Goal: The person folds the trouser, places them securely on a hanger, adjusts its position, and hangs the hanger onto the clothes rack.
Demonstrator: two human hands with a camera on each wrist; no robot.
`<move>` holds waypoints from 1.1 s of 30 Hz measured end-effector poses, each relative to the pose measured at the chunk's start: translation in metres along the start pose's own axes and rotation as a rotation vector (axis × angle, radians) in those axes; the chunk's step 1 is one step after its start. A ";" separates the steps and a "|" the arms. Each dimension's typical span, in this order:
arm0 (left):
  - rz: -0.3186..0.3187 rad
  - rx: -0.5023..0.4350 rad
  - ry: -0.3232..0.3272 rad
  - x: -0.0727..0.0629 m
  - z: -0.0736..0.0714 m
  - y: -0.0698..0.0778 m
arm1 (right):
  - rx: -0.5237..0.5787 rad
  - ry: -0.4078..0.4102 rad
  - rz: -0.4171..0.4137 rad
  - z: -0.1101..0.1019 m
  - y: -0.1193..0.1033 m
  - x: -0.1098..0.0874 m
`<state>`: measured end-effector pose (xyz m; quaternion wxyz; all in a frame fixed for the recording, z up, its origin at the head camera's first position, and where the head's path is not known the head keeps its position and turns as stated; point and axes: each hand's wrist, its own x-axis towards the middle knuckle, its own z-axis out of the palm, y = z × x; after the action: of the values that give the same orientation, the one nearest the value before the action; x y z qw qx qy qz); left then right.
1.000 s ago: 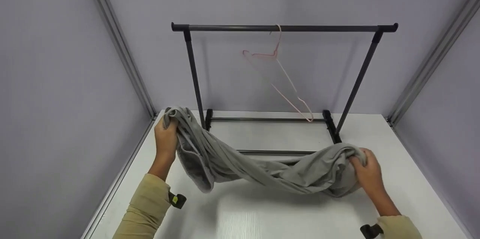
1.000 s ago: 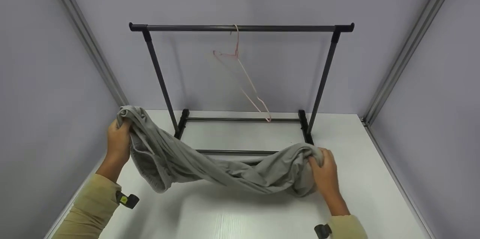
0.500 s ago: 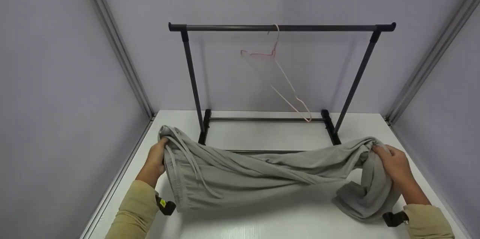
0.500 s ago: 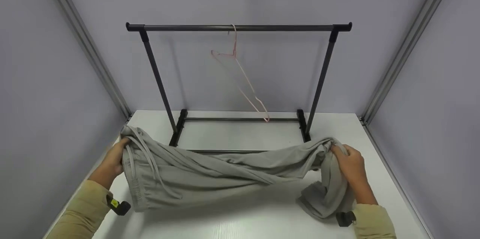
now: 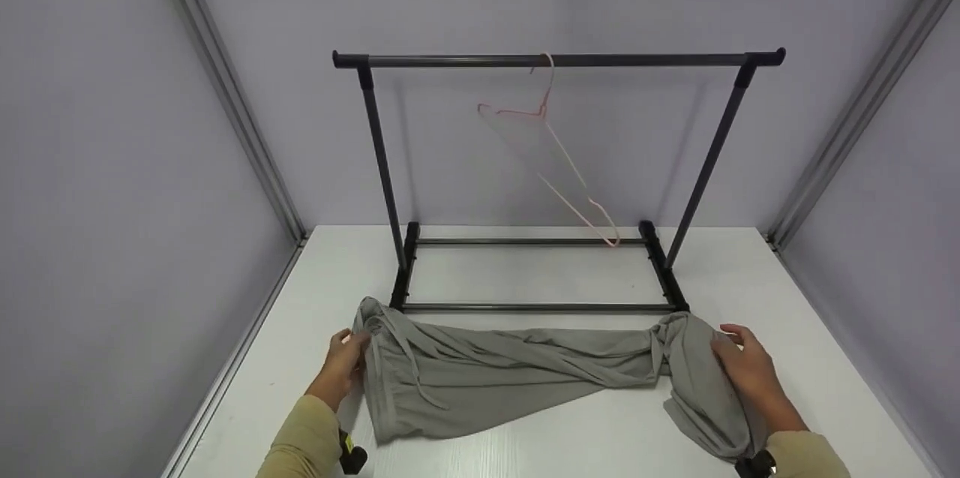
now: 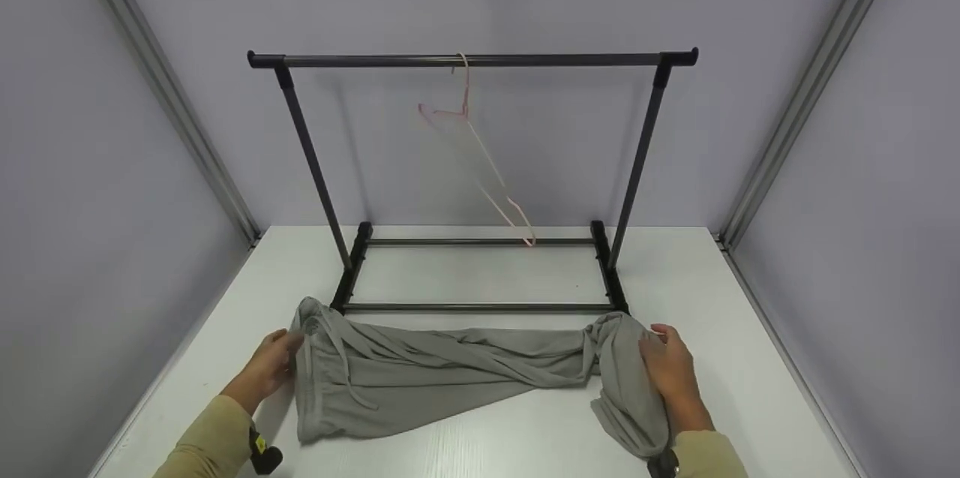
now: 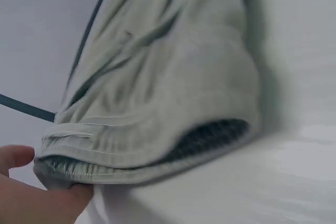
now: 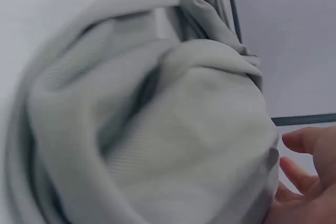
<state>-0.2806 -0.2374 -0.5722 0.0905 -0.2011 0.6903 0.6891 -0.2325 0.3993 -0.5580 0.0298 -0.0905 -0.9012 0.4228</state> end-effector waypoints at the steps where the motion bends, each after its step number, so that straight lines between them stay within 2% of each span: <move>1: -0.002 0.045 -0.005 -0.003 0.000 -0.004 | -0.034 -0.016 -0.007 0.002 0.001 -0.002; 5: 0.042 0.237 -0.054 -0.021 0.003 -0.012 | -0.169 -0.159 0.024 0.008 0.001 -0.015; 7: 0.067 0.310 -0.090 -0.032 0.003 -0.018 | -0.253 -0.230 0.081 0.010 0.001 -0.023; 10: 0.093 0.391 -0.143 -0.043 0.001 -0.027 | -0.292 -0.254 0.099 0.014 0.005 -0.032; 13: 0.150 0.399 -0.165 -0.045 -0.003 -0.030 | -0.275 -0.206 0.052 0.017 0.008 -0.034; 15: 0.204 0.367 -0.156 -0.045 -0.006 -0.028 | -0.229 -0.173 0.016 0.016 0.008 -0.033; 19: 0.262 0.302 -0.078 -0.043 -0.012 -0.017 | -0.157 -0.104 -0.003 0.010 0.005 -0.029; 23: 0.284 0.293 0.008 -0.040 -0.022 -0.005 | -0.121 0.033 -0.023 -0.004 0.003 -0.028; 26: 0.298 0.316 0.075 -0.035 -0.034 0.002 | -0.081 0.144 -0.047 -0.018 0.002 -0.025; 29: 0.318 0.342 0.138 -0.029 -0.042 0.003 | -0.047 0.211 -0.072 -0.028 0.003 -0.021; 31: 0.346 0.367 0.173 -0.026 -0.043 0.001 | -0.048 0.236 -0.101 -0.029 0.005 -0.019; 33: 0.380 0.436 0.208 -0.026 -0.042 -0.002 | -0.094 0.277 -0.160 -0.024 0.008 -0.019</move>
<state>-0.2500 -0.2745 -0.5627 -0.0702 -0.1138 0.8529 0.5047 -0.2099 0.4189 -0.5480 0.1832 -0.0771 -0.9115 0.3601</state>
